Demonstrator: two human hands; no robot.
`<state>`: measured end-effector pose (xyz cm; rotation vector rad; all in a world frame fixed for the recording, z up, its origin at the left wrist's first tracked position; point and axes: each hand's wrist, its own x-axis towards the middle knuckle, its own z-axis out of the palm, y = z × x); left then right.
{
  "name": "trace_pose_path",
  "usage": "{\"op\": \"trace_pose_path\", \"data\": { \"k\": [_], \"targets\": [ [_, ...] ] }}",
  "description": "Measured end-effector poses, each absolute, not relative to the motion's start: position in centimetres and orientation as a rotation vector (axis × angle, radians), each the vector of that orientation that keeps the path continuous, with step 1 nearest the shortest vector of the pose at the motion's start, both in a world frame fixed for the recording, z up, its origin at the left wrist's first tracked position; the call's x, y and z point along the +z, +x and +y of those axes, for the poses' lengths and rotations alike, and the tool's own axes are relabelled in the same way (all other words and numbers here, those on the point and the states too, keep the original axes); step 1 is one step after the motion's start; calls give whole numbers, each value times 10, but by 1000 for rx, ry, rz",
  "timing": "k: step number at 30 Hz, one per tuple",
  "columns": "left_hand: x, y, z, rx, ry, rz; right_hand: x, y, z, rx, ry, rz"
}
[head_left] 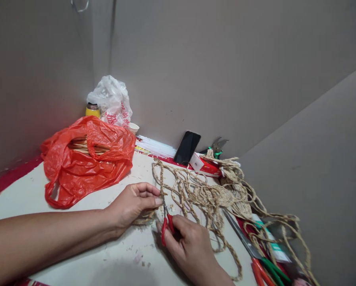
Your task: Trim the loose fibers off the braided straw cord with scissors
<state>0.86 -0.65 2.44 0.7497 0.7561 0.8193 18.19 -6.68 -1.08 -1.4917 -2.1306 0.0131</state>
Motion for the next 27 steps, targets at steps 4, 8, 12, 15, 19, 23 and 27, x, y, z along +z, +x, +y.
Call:
{"op": "trace_pose_path", "data": {
  "k": [4, 8, 12, 15, 19, 23, 27],
  "targets": [
    [24, 9, -8, 808, 745, 734, -7, 179, -67, 71, -1455, -2120],
    [25, 9, -8, 820, 759, 755, -7, 179, -68, 92, -1451, -2099],
    [25, 8, -7, 822, 760, 757, -8, 182, -67, 96, -1397, -2086],
    [25, 8, -7, 821, 761, 752, -9, 185, -67, 82, -1369, -2088],
    [26, 8, -6, 827, 758, 747, -9, 186, -68, 54, -1363, -2112],
    [25, 9, -8, 826, 784, 740, -8, 186, -67, -6, -1379, -2121],
    [23, 10, -10, 807, 796, 726, -6, 185, -66, -48, -1398, -2099]
  ]
}}
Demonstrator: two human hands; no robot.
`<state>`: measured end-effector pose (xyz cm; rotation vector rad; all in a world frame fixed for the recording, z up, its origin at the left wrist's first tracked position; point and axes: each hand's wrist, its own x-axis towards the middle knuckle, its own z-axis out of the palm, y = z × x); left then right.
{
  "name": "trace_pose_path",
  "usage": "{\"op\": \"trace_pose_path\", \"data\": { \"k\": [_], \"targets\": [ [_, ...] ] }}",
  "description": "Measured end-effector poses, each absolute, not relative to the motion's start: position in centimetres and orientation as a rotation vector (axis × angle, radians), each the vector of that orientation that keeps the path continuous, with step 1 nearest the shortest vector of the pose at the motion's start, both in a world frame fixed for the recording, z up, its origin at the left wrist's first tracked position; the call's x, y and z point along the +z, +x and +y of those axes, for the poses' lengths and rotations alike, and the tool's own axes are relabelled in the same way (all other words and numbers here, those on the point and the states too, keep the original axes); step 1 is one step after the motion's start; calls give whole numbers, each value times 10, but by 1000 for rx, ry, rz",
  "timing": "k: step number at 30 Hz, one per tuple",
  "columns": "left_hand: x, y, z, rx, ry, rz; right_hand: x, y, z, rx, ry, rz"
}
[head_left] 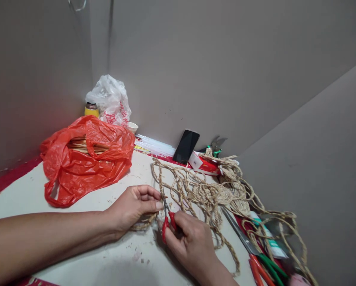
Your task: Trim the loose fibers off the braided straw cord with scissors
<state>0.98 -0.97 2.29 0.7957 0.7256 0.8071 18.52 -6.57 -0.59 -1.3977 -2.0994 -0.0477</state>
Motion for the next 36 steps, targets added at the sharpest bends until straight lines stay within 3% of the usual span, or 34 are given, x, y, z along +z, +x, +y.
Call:
{"op": "trace_pose_path", "data": {
  "k": [8, 16, 36],
  "targets": [
    [21, 9, -9, 798, 783, 737, -8, 188, -65, -93, -1369, -2121],
    [23, 9, -9, 803, 773, 724, -3, 186, -63, 93, -1419, -2096],
    [22, 8, -6, 775, 779, 727, -13, 197, -61, -36, -1243, -2086]
  ]
}}
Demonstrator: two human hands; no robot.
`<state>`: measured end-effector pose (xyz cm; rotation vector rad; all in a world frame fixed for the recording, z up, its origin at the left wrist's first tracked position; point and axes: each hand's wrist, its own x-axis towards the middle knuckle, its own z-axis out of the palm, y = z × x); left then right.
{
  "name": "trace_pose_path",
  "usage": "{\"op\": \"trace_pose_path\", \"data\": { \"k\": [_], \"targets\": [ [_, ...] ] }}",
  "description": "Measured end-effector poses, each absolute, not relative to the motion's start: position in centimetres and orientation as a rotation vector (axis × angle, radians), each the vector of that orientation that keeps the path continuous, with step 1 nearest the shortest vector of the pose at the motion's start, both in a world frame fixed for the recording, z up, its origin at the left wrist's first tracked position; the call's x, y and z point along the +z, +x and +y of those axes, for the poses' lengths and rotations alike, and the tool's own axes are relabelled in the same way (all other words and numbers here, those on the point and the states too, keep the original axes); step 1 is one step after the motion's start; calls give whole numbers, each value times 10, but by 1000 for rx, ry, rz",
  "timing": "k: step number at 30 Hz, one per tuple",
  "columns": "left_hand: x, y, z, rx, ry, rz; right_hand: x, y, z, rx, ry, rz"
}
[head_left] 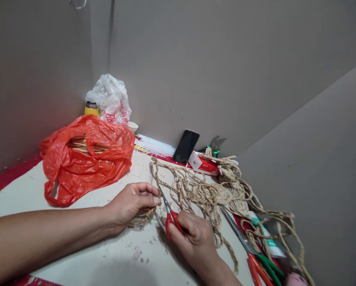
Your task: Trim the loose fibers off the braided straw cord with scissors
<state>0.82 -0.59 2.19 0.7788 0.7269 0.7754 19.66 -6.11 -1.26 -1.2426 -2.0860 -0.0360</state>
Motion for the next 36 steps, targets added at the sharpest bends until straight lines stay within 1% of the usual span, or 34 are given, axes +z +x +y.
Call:
{"op": "trace_pose_path", "data": {
  "k": [3, 5, 7, 10, 14, 16, 18, 21, 26, 29, 32, 36],
  "targets": [
    [22, 7, -5, 766, 782, 716, -12, 197, -62, 24, -1282, -2056],
    [23, 7, -3, 767, 776, 703, -11, 197, -62, 153, -1291, -1981],
    [24, 6, -3, 755, 774, 680, -10, 198, -61, 382, -1311, -1812],
    [26, 6, -5, 681, 792, 617, -8, 199, -57, 806, -1364, -1371],
    [28, 6, -14, 501, 815, 486, 0, 190, -57, 1332, -1185, -894],
    [28, 6, -19, 441, 813, 451, 6, 183, -59, 1513, -1064, -783],
    [27, 7, -22, 407, 801, 437, 12, 177, -62, 1597, -983, -750],
    [26, 8, -23, 395, 834, 445, 17, 177, -65, 1479, -991, -792],
    [27, 8, -24, 507, 1049, 505, 17, 191, -62, 974, -1136, -932],
    [27, 9, -31, 453, 1044, 427, 18, 195, -60, 795, -1148, -1063],
    [24, 11, -34, 388, 967, 400, 21, 194, -58, 729, -1212, -1181],
    [18, 11, -28, 411, 912, 468, 20, 192, -54, 750, -1328, -1246]
  ]
}}
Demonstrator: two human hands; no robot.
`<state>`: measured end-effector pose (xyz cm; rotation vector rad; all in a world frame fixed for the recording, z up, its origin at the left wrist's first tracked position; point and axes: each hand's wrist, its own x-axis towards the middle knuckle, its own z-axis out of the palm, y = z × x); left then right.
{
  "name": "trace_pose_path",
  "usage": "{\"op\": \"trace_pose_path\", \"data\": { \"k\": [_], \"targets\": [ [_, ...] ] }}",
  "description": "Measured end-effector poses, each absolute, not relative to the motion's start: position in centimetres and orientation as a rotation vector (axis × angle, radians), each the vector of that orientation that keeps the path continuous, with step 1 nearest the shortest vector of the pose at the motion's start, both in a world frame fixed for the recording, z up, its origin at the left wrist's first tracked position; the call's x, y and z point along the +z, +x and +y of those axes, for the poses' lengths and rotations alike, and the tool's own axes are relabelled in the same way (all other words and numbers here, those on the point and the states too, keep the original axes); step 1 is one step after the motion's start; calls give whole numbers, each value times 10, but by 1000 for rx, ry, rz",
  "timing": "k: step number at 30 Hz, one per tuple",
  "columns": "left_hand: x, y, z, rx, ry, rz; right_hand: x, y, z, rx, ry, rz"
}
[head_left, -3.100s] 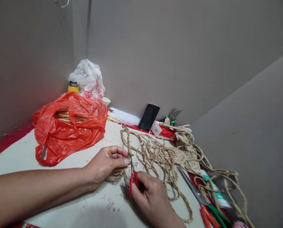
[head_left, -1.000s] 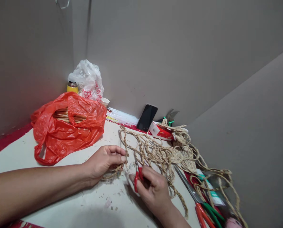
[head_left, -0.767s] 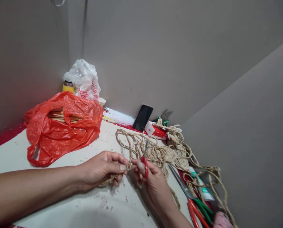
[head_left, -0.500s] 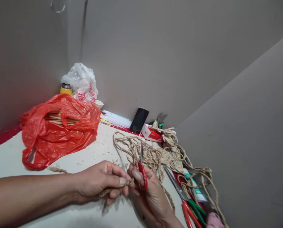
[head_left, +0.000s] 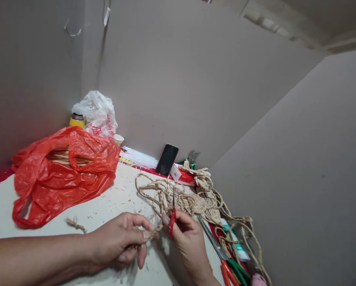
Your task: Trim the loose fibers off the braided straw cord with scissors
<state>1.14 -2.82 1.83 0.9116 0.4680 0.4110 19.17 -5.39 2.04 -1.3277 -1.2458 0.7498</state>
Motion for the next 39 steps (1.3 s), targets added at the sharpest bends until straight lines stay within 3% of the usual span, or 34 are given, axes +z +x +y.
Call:
{"op": "trace_pose_path", "data": {
  "k": [8, 15, 21, 29, 39],
  "targets": [
    [24, 10, -13, 634, 891, 755, 10, 204, -48, 771, -1437, -1445],
    [14, 11, -1, 821, 937, 847, 8, 201, -57, -70, -1603, -2116],
    [13, 13, -4, 858, 1033, 907, 11, 191, -63, -400, -1672, -2192],
    [10, 13, -4, 884, 1108, 927, 10, 191, -65, -519, -1709, -2222],
    [7, 13, -3, 840, 1057, 930, 5, 190, -66, -413, -1702, -2254]
  ]
}}
